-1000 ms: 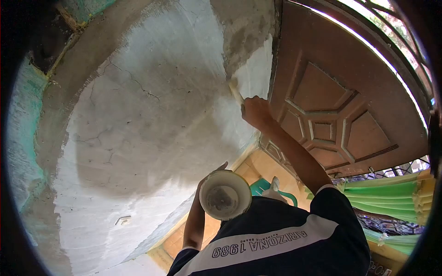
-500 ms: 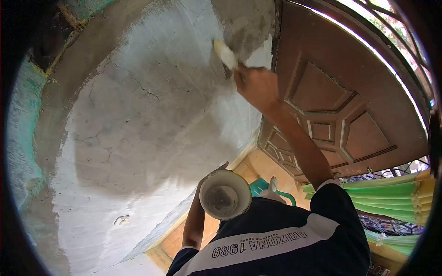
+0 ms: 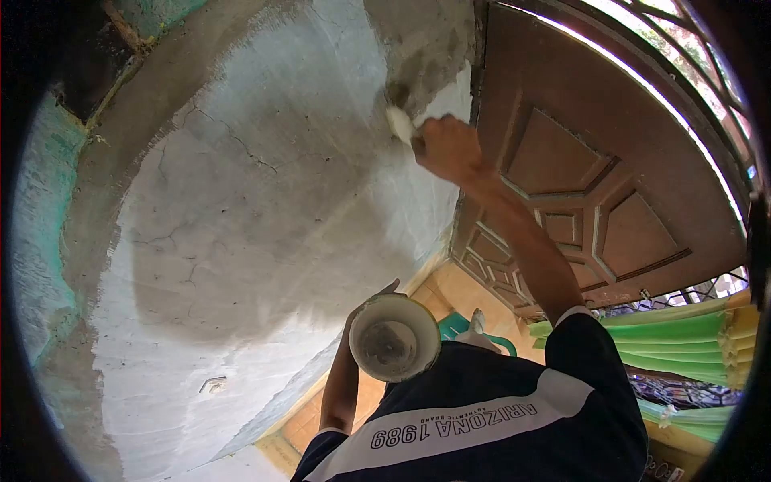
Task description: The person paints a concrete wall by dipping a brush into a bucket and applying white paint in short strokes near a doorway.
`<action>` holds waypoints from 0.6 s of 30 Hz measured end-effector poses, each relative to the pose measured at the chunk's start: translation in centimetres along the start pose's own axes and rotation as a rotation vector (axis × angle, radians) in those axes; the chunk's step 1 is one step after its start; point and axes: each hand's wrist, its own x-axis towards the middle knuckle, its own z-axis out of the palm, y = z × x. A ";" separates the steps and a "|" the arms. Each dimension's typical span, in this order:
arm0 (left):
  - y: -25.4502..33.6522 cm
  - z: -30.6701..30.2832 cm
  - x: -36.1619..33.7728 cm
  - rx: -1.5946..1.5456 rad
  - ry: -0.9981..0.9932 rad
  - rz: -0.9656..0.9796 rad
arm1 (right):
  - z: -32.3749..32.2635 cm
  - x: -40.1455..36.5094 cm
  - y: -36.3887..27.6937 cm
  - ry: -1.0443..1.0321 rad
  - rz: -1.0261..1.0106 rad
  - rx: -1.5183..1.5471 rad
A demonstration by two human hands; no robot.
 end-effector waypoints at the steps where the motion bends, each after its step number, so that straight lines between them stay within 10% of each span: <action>1: -0.1 -0.2 0.1 -0.077 -0.033 -0.011 | -1.6 0.7 -0.2 -0.003 0.002 0.000; 10: 0.0 1.3 0.4 0.055 0.117 -0.017 | 0.2 -0.3 -0.9 0.429 -0.052 0.295; 18: -0.2 1.1 0.2 0.022 0.102 -0.015 | 7.9 -4.6 2.7 -0.144 -0.058 0.006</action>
